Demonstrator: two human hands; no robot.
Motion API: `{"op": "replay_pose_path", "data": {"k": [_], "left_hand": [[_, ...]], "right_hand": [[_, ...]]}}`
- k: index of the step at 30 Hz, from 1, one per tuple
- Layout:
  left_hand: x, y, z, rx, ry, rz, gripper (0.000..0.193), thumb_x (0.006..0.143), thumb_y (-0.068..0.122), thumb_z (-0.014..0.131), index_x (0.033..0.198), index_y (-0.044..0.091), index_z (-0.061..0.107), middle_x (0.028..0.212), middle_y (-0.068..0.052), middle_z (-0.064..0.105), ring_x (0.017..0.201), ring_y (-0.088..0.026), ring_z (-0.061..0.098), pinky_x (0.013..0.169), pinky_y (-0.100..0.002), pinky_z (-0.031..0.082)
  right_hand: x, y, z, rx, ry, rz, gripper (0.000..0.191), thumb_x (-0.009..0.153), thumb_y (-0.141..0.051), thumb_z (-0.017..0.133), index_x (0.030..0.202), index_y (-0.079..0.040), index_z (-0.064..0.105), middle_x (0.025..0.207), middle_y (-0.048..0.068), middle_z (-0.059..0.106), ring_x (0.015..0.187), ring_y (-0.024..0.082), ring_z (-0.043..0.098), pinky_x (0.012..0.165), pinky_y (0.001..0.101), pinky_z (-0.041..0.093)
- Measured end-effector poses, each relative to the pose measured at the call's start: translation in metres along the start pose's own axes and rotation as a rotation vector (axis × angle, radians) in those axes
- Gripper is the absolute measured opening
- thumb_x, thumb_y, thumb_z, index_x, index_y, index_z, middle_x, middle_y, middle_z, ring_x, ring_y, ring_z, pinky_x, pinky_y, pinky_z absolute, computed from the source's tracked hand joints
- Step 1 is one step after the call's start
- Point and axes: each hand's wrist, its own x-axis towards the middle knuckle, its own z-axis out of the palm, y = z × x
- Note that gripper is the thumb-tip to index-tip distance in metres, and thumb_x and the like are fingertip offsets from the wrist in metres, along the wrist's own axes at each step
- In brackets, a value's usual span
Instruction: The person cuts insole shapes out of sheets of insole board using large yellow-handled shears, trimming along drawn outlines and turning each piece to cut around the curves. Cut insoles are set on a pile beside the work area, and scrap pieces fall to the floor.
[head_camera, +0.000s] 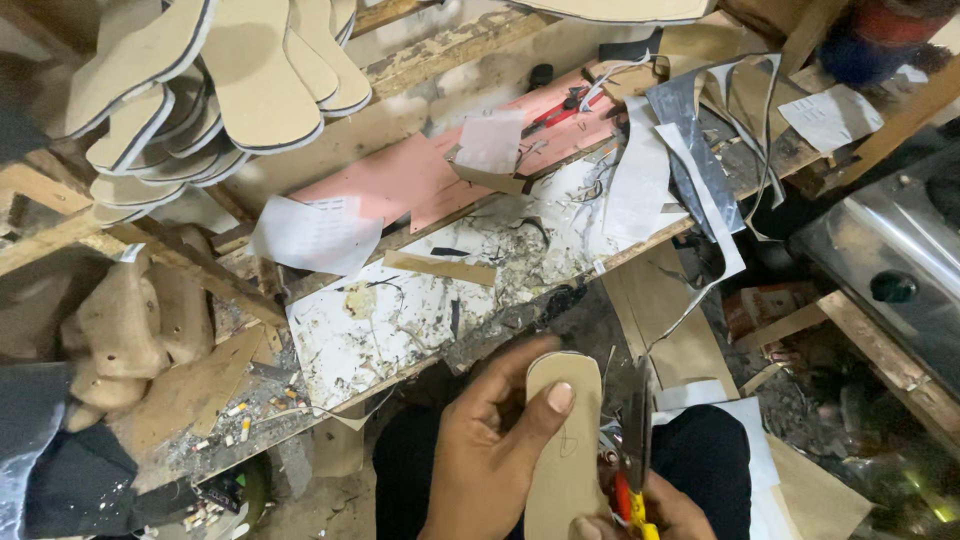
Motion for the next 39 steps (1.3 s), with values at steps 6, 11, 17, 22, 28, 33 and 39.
{"op": "replay_pose_path", "data": {"k": [6,11,17,22,28,33,39], "left_hand": [[-0.006,0.021,-0.005,0.108,0.027,-0.253,0.031,0.089,0.02,0.073,0.112,-0.002,0.074,0.088,-0.008,0.08,0.077,-0.008,0.07,0.069,-0.025,0.056],[-0.007,0.027,-0.004,0.127,0.039,-0.288,0.03,0.088,0.02,0.074,0.109,-0.001,0.076,0.086,-0.009,0.081,0.077,-0.008,0.072,0.069,-0.026,0.057],[-0.008,0.026,-0.004,0.037,0.086,-0.275,0.033,0.086,0.018,0.074,0.113,-0.001,0.075,0.084,-0.009,0.08,0.068,-0.01,0.071,0.058,-0.028,0.057],[-0.007,0.025,-0.004,0.067,0.118,-0.33,0.035,0.085,0.02,0.076,0.113,-0.001,0.076,0.081,-0.012,0.08,0.065,-0.012,0.071,0.055,-0.028,0.057],[-0.004,0.021,-0.003,0.062,0.136,-0.25,0.034,0.085,0.018,0.076,0.112,-0.003,0.075,0.087,-0.012,0.082,0.071,-0.009,0.072,0.062,-0.026,0.058],[-0.003,0.017,-0.003,0.048,0.188,-0.318,0.036,0.083,0.019,0.076,0.113,-0.001,0.075,0.086,-0.012,0.081,0.068,-0.011,0.071,0.06,-0.028,0.057],[0.003,0.007,-0.01,0.042,0.191,-0.094,0.029,0.089,0.016,0.074,0.11,-0.004,0.074,0.089,-0.012,0.082,0.074,-0.01,0.072,0.066,-0.026,0.057]], "right_hand": [[0.0,-0.079,-0.027,-0.173,0.196,-0.142,0.039,0.073,-0.006,0.082,0.111,-0.001,0.074,0.089,0.01,0.074,0.082,0.018,0.075,0.077,0.0317,0.06],[0.006,-0.139,-0.044,-0.922,0.123,0.007,0.041,0.083,-0.031,0.093,0.117,-0.014,0.077,0.08,0.008,0.068,0.074,0.018,0.069,0.07,0.0317,0.063],[0.009,-0.137,-0.044,-0.737,0.075,-0.256,0.052,0.073,-0.022,0.091,0.121,-0.012,0.074,0.078,0.009,0.071,0.069,0.018,0.067,0.068,0.0338,0.058],[0.011,-0.131,-0.047,-0.638,0.077,-0.34,0.055,0.071,-0.011,0.084,0.123,-0.008,0.067,0.083,0.012,0.076,0.072,0.025,0.078,0.067,0.0352,0.059],[0.016,-0.129,-0.052,-0.706,0.072,-0.346,0.058,0.07,-0.011,0.085,0.125,-0.011,0.067,0.087,0.009,0.077,0.077,0.023,0.076,0.069,0.0349,0.06],[0.015,-0.13,-0.046,-0.876,0.123,-0.302,0.06,0.072,-0.016,0.087,0.128,-0.009,0.068,0.091,0.01,0.073,0.076,0.02,0.074,0.069,0.0323,0.06],[0.016,-0.135,-0.027,-0.605,0.09,-0.441,0.054,0.075,-0.013,0.084,0.125,-0.004,0.067,0.089,0.01,0.073,0.081,0.015,0.071,0.071,0.0307,0.057]]}}
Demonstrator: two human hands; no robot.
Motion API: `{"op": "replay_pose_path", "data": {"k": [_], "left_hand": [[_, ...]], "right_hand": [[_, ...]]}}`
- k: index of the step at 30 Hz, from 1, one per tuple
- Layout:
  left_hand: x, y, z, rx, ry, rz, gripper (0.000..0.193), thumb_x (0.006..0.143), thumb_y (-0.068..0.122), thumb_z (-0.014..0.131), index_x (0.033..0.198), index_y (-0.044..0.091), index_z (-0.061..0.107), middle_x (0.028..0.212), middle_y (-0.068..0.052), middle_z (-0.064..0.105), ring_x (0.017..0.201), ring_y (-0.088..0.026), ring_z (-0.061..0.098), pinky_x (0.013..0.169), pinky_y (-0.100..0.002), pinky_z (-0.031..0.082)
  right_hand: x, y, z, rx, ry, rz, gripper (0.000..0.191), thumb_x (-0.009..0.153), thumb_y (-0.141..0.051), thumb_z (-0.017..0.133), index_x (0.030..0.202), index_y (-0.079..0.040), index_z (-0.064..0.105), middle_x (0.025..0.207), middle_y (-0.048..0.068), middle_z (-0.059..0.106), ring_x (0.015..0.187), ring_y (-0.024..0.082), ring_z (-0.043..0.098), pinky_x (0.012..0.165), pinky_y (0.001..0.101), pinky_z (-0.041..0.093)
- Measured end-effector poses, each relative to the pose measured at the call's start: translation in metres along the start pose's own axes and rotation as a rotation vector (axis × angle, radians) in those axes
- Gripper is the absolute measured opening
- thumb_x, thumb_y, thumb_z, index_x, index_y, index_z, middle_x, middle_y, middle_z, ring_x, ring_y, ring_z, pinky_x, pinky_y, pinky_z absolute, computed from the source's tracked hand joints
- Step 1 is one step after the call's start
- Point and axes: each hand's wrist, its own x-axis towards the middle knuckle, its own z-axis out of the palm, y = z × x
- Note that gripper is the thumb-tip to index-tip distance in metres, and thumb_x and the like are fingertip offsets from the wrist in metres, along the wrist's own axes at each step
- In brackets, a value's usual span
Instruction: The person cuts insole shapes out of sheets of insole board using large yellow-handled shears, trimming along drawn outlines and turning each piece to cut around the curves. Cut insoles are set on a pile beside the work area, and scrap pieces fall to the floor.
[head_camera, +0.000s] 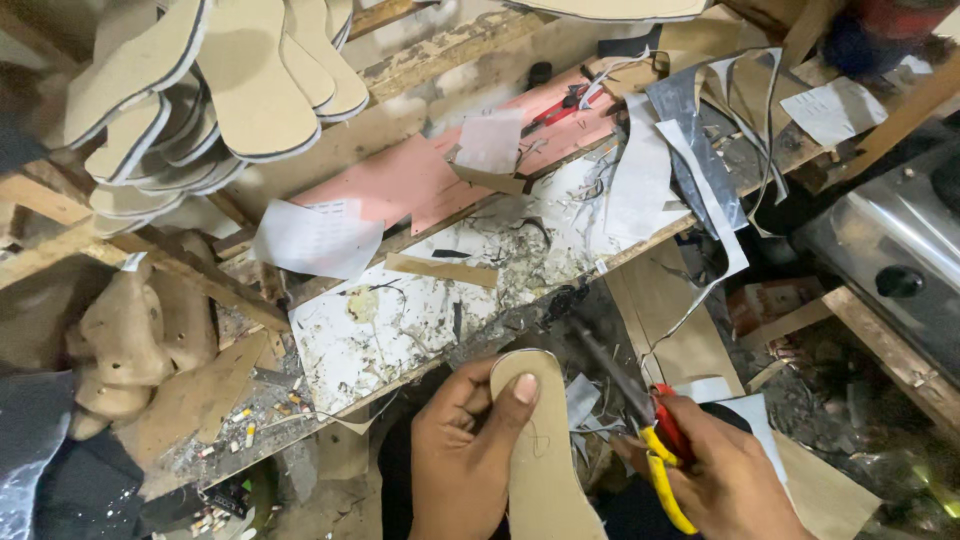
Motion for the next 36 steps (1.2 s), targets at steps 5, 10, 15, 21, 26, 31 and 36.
{"op": "replay_pose_path", "data": {"k": [5,10,15,21,26,31,36], "left_hand": [[0.005,-0.014,-0.006,-0.042,0.034,0.056,0.03,0.093,0.018,0.072,0.111,-0.006,0.072,0.092,-0.015,0.08,0.08,-0.011,0.071,0.072,-0.028,0.056],[0.005,-0.018,-0.009,-0.472,-0.334,-0.081,0.056,0.098,0.044,0.054,0.133,0.0,0.057,0.122,-0.019,0.071,0.104,-0.021,0.072,0.088,-0.037,0.059],[0.0,-0.019,-0.011,-0.652,-0.47,-0.237,0.072,0.09,0.047,0.066,0.144,0.002,0.051,0.123,-0.018,0.066,0.105,-0.024,0.069,0.092,-0.04,0.057],[-0.003,-0.016,-0.008,-0.43,-0.265,-0.183,0.057,0.086,0.024,0.084,0.127,-0.007,0.059,0.103,-0.015,0.067,0.092,-0.017,0.066,0.084,-0.033,0.054],[-0.011,0.0,-0.006,-0.103,-0.133,-0.138,0.039,0.077,0.019,0.086,0.104,-0.006,0.074,0.084,-0.012,0.079,0.075,-0.014,0.072,0.071,-0.03,0.058],[-0.017,0.004,0.002,0.021,0.003,-0.124,0.031,0.072,0.014,0.089,0.094,-0.004,0.078,0.078,-0.011,0.08,0.069,-0.011,0.071,0.066,-0.028,0.058],[-0.016,0.006,0.0,0.026,0.059,-0.012,0.03,0.078,0.011,0.085,0.102,-0.006,0.076,0.085,-0.012,0.081,0.075,-0.012,0.072,0.069,-0.028,0.058]], "right_hand": [[-0.021,0.012,0.036,0.426,-0.25,0.439,0.055,0.071,-0.007,0.096,0.12,-0.006,0.072,0.091,0.013,0.07,0.086,0.018,0.064,0.082,0.0358,0.054],[-0.043,0.06,0.066,0.663,-0.206,0.448,0.061,0.066,-0.003,0.089,0.124,-0.003,0.071,0.106,0.015,0.077,0.097,0.02,0.079,0.091,0.0384,0.06],[-0.035,0.087,0.07,0.921,-0.288,0.378,0.046,0.078,-0.008,0.076,0.122,0.006,0.068,0.113,0.016,0.077,0.104,0.022,0.076,0.094,0.0392,0.058],[-0.03,0.028,0.053,0.558,-0.173,0.459,0.055,0.076,-0.006,0.08,0.129,-0.003,0.067,0.099,0.014,0.079,0.09,0.02,0.075,0.084,0.0325,0.057],[-0.007,-0.005,0.013,0.156,-0.169,0.483,0.057,0.069,-0.012,0.093,0.123,-0.01,0.073,0.09,0.008,0.077,0.086,0.016,0.08,0.083,0.0311,0.06],[-0.012,-0.012,0.005,-0.114,-0.198,0.482,0.051,0.078,-0.018,0.09,0.125,-0.012,0.071,0.093,0.005,0.077,0.091,0.013,0.074,0.087,0.0288,0.061],[-0.012,-0.005,0.001,0.092,-0.022,0.376,0.048,0.075,-0.012,0.089,0.119,-0.008,0.072,0.086,0.006,0.076,0.079,0.012,0.076,0.075,0.0298,0.057]]}}
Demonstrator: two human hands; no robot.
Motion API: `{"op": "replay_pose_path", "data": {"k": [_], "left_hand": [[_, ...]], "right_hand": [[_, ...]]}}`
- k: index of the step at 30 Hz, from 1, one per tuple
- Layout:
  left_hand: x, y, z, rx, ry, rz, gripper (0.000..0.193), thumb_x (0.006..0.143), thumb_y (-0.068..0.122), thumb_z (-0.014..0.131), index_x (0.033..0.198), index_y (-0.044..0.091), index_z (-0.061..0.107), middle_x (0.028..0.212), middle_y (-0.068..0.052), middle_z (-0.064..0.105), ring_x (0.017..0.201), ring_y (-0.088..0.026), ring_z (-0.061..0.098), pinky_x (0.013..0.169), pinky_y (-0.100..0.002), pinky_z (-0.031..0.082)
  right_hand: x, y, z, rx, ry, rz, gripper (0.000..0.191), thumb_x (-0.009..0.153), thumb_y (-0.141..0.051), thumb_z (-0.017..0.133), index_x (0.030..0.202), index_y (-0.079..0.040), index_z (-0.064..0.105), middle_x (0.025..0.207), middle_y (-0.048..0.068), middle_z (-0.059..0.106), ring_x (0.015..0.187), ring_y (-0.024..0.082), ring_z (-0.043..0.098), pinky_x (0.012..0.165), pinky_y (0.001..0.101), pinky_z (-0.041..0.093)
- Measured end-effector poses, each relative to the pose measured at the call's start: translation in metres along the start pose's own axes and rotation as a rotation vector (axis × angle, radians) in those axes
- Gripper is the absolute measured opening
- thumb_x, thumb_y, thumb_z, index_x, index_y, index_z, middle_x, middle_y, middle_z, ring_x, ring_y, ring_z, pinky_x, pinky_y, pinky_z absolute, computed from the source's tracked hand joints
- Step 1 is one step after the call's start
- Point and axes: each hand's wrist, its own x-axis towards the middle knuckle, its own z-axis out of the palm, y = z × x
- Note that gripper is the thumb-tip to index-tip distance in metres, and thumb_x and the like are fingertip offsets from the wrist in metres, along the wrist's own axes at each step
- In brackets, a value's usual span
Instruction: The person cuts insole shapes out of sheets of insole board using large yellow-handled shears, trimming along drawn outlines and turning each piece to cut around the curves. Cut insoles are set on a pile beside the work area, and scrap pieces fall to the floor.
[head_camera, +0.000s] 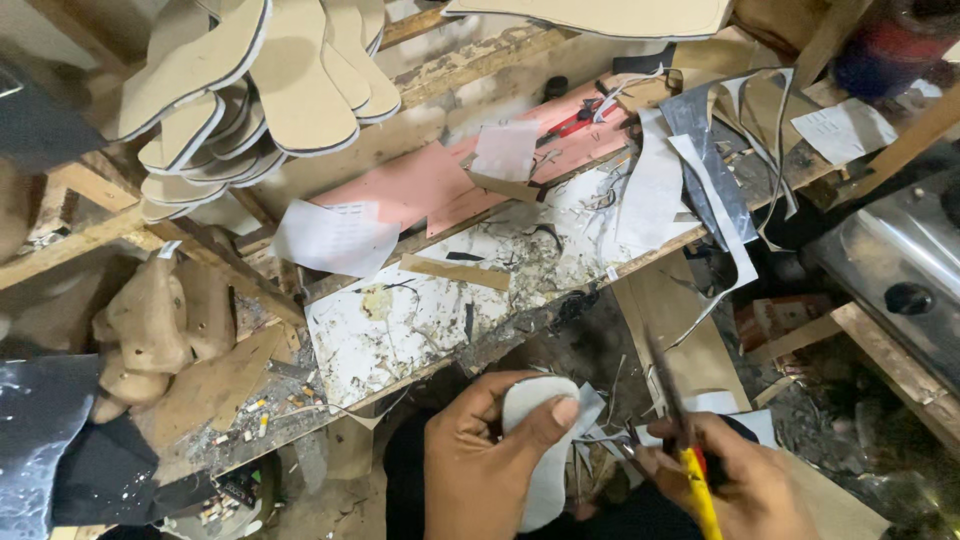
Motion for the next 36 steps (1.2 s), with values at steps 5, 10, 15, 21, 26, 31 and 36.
{"op": "replay_pose_path", "data": {"k": [5,10,15,21,26,31,36], "left_hand": [[0.031,0.009,-0.025,-0.474,0.203,0.041,0.048,0.084,0.007,0.066,0.131,0.01,0.059,0.104,-0.017,0.077,0.088,-0.025,0.074,0.078,-0.038,0.061],[0.058,-0.011,-0.062,-0.671,0.356,0.024,0.04,0.093,0.01,0.062,0.133,0.009,0.058,0.123,-0.02,0.069,0.108,-0.031,0.07,0.093,-0.042,0.058],[0.063,-0.035,-0.065,-0.662,0.383,0.022,0.04,0.093,0.012,0.064,0.132,0.008,0.054,0.128,-0.021,0.066,0.115,-0.033,0.067,0.099,-0.045,0.056],[0.032,-0.045,-0.059,0.694,0.335,0.836,0.064,0.093,0.04,0.068,0.146,0.011,0.049,0.154,-0.024,0.04,0.147,-0.041,0.034,0.114,-0.055,0.028],[0.018,-0.074,-0.058,1.102,-0.219,1.069,0.045,0.096,0.04,0.068,0.136,0.019,0.071,0.143,-0.008,0.065,0.137,-0.032,0.056,0.115,-0.054,0.038],[0.027,-0.103,-0.035,0.251,-0.095,0.196,0.039,0.091,0.027,0.07,0.124,0.007,0.075,0.114,-0.014,0.08,0.108,-0.019,0.077,0.089,-0.036,0.061],[0.047,-0.119,-0.027,-0.177,0.047,-0.13,0.032,0.085,0.021,0.078,0.108,-0.001,0.076,0.093,-0.015,0.083,0.087,-0.017,0.079,0.081,-0.03,0.061]], "right_hand": [[0.006,0.018,0.003,0.312,0.162,0.024,0.036,0.075,-0.005,0.085,0.108,-0.001,0.074,0.082,0.008,0.068,0.077,0.016,0.066,0.069,0.0304,0.053],[-0.001,0.034,0.024,0.43,0.128,0.243,0.038,0.085,-0.014,0.078,0.119,-0.003,0.066,0.081,0.016,0.072,0.069,0.024,0.07,0.054,0.0388,0.05],[-0.01,0.022,0.038,0.76,-0.019,0.266,0.042,0.079,-0.016,0.072,0.115,0.007,0.068,0.068,0.017,0.07,0.054,0.025,0.066,0.052,0.0359,0.05],[0.003,-0.015,0.027,0.451,0.1,0.306,0.051,0.071,-0.011,0.085,0.119,0.0,0.069,0.066,0.019,0.072,0.056,0.025,0.068,0.058,0.0367,0.052],[0.007,-0.014,0.025,0.383,0.034,0.254,0.045,0.081,-0.002,0.086,0.12,0.009,0.068,0.075,0.029,0.067,0.063,0.03,0.065,0.061,0.0411,0.051],[0.024,0.03,0.05,0.742,0.105,-0.062,0.059,0.077,-0.007,0.076,0.13,0.006,0.054,0.106,0.026,0.07,0.09,0.028,0.073,0.078,0.0429,0.058],[0.052,0.084,0.071,0.58,-0.131,-0.11,0.062,0.07,-0.01,0.08,0.124,0.008,0.055,0.11,0.026,0.072,0.104,0.029,0.074,0.091,0.0436,0.058]]}}
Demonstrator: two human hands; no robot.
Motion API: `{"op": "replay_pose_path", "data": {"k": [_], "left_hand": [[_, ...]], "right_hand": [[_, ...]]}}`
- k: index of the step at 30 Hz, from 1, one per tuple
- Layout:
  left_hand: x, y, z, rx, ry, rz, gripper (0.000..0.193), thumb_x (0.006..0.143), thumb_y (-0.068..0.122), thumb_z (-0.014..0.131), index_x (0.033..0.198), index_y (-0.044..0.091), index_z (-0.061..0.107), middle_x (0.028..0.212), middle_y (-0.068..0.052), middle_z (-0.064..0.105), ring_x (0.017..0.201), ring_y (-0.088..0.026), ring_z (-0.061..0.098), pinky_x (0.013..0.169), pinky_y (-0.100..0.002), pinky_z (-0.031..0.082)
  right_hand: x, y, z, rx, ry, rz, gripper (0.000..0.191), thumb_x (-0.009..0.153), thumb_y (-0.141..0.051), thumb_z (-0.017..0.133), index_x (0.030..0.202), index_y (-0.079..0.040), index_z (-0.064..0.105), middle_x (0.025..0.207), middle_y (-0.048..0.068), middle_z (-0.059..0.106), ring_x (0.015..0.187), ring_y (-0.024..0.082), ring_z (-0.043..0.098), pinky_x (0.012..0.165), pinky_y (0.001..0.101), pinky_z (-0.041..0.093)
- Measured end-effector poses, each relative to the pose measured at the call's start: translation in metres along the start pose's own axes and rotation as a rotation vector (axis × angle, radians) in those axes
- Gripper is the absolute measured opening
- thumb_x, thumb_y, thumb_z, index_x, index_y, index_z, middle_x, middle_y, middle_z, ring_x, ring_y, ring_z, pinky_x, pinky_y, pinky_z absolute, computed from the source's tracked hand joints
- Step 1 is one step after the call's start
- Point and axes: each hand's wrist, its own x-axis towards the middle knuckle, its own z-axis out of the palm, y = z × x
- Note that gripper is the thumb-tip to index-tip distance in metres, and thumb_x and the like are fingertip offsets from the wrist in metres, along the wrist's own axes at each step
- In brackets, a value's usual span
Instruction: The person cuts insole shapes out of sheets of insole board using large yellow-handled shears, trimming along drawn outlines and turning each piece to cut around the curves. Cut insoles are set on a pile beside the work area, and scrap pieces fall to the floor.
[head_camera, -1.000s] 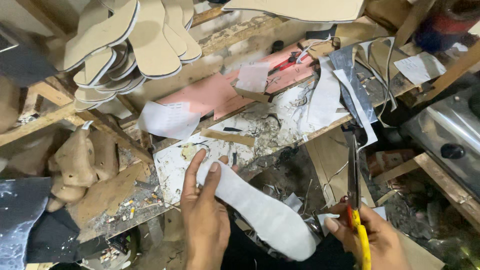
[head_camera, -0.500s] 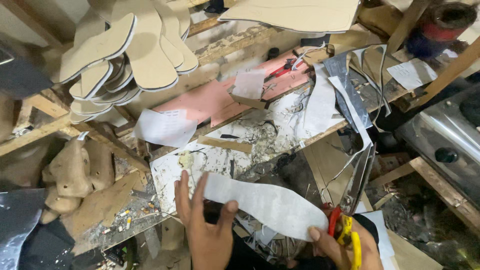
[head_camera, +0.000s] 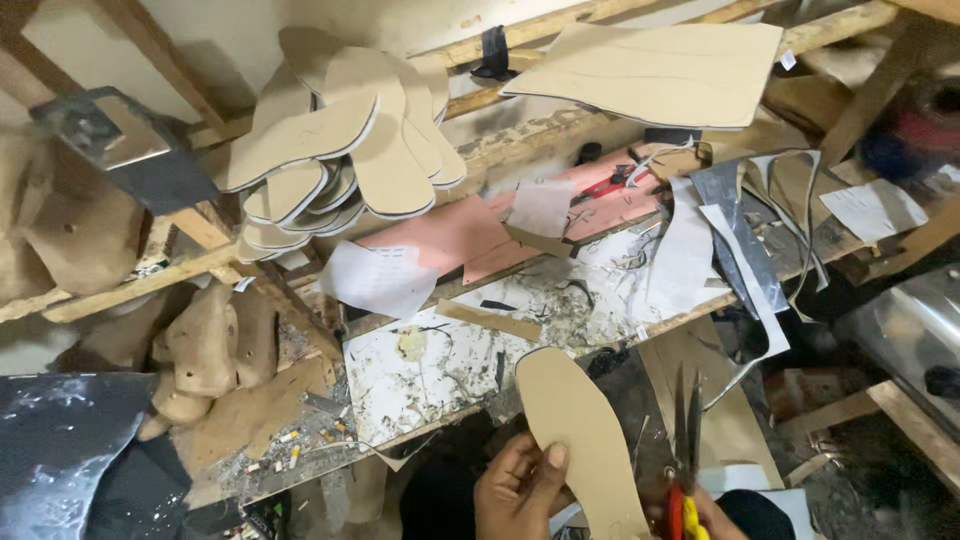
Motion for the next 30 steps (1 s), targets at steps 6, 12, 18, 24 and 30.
{"op": "replay_pose_path", "data": {"k": [6,12,18,24,30], "left_hand": [[0.014,-0.008,-0.019,0.085,-0.161,0.035,0.027,0.085,0.013,0.086,0.092,-0.007,0.07,0.072,-0.017,0.072,0.065,-0.022,0.069,0.062,-0.038,0.057],[0.013,0.005,-0.047,0.448,-0.109,0.044,0.033,0.092,0.024,0.078,0.115,0.001,0.072,0.094,-0.014,0.076,0.091,-0.019,0.072,0.082,-0.036,0.054],[-0.002,0.005,-0.023,0.158,-0.529,-0.282,0.052,0.092,0.022,0.073,0.14,0.008,0.058,0.118,-0.013,0.076,0.114,-0.017,0.073,0.105,-0.034,0.053],[-0.021,0.043,-0.01,0.097,-0.425,-0.001,0.052,0.095,0.02,0.069,0.143,0.001,0.061,0.12,-0.013,0.078,0.11,-0.016,0.075,0.095,-0.032,0.058],[-0.027,0.174,0.024,0.165,-0.333,0.359,0.05,0.1,0.015,0.061,0.147,0.002,0.055,0.113,-0.016,0.076,0.089,-0.015,0.071,0.075,-0.031,0.061]], "right_hand": [[0.009,0.023,-0.017,-0.066,0.049,0.061,0.052,0.073,-0.009,0.08,0.118,0.008,0.059,0.106,0.027,0.073,0.1,0.029,0.076,0.089,0.0422,0.058],[0.006,0.0,-0.02,-0.179,0.155,0.07,0.042,0.076,-0.009,0.081,0.111,0.008,0.063,0.101,0.029,0.075,0.095,0.029,0.079,0.088,0.0407,0.059],[0.01,-0.011,0.016,-0.197,0.276,0.022,0.033,0.079,-0.009,0.081,0.105,0.008,0.067,0.097,0.03,0.076,0.091,0.029,0.081,0.086,0.0392,0.06],[0.015,-0.005,0.014,-0.021,0.407,0.078,0.026,0.089,-0.001,0.073,0.111,0.007,0.063,0.098,0.025,0.072,0.078,0.03,0.069,0.073,0.0437,0.054],[0.018,-0.007,-0.004,-0.166,0.479,0.001,0.026,0.089,-0.002,0.074,0.11,0.009,0.066,0.09,0.023,0.071,0.077,0.028,0.065,0.079,0.041,0.047]]}}
